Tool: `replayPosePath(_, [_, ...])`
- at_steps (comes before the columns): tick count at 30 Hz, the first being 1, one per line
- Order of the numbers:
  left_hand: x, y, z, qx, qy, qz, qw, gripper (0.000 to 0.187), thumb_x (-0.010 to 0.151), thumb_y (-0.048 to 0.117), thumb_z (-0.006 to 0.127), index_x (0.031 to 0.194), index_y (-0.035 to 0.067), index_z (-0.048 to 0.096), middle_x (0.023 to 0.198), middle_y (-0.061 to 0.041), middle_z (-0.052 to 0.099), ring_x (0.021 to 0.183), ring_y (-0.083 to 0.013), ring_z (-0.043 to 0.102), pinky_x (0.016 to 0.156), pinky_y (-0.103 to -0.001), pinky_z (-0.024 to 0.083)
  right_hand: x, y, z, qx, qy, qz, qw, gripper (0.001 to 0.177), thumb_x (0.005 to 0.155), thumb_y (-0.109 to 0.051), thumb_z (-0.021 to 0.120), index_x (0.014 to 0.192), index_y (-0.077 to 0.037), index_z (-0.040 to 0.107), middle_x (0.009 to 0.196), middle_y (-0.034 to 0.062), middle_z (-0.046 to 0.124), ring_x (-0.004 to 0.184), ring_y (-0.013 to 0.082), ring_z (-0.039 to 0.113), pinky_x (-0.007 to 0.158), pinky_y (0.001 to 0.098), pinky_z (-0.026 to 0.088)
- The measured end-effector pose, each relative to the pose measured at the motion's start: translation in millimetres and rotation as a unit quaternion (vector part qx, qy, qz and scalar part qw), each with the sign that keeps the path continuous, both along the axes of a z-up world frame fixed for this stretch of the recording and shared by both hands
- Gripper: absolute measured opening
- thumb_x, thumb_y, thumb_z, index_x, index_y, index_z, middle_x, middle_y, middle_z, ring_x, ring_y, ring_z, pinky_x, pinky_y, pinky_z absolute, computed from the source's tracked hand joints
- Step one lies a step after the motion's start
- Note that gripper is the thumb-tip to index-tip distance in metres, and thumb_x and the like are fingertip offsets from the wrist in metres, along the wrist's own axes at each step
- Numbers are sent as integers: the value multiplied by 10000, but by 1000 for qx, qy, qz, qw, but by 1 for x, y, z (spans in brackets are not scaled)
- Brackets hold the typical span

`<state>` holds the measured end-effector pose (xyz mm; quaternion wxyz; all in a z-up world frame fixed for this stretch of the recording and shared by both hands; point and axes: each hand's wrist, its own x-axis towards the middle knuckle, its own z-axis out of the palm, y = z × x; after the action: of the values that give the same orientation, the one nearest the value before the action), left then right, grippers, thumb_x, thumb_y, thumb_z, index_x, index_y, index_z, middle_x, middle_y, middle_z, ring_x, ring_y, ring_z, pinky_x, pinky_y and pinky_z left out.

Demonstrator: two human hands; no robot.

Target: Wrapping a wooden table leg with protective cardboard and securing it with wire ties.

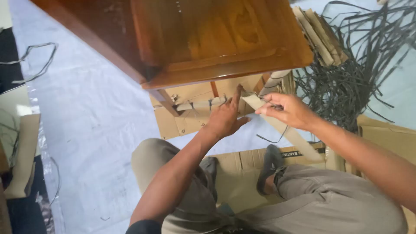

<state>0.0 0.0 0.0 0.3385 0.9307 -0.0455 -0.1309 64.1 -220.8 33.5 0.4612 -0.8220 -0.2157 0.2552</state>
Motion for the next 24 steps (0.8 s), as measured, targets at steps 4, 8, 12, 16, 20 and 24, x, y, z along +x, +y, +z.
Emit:
replayPosePath(4, [-10,14,-12,-36,-29,76,996,1048,868,380,762,1615,79,91,1420,-332,539,1291,-510,571,1079,-610,478,-17,45,12,72,-25,-33,997,99,973,-186,708,957,-89,713,820,43,795,711,58,600,634,238,508])
replayPosePath(8, [-28,32,18,-167,-77,158,970,745,850,419,715,1428,89,379,1286,-278,627,1189,-520,615,1004,-655,488,-28,94,25,201,9,-2,979,85,1019,-200,684,981,-129,658,771,20,730,562,12,531,454,144,385])
replayPosePath(12, [-38,62,-1,-154,-129,231,952,543,871,342,737,1279,104,471,1185,-272,627,1132,-569,611,949,-664,496,-33,129,5,237,12,28,971,100,1006,-186,695,975,-93,673,776,60,742,570,44,571,439,168,369])
replayPosePath(16, [-44,99,-51,-119,-134,300,937,562,800,284,826,1232,158,488,1187,-201,620,1137,-526,628,983,-627,511,-32,150,0,117,-87,69,987,264,961,-228,734,1204,-131,694,724,24,738,605,101,593,581,239,451])
replayPosePath(20, [-55,138,-94,-135,-127,390,902,605,795,270,864,1209,78,465,1185,-257,602,1194,-524,592,1034,-624,480,-25,150,-15,72,-104,80,989,287,945,-250,752,1212,-149,729,710,31,693,631,117,544,605,275,462])
replayPosePath(24, [-68,153,-26,-151,-101,451,874,598,785,204,856,1212,32,476,1226,-268,605,1228,-510,583,1072,-610,460,-27,151,-3,73,-107,67,989,221,973,-285,732,1154,-163,767,684,-9,658,641,75,527,615,249,450])
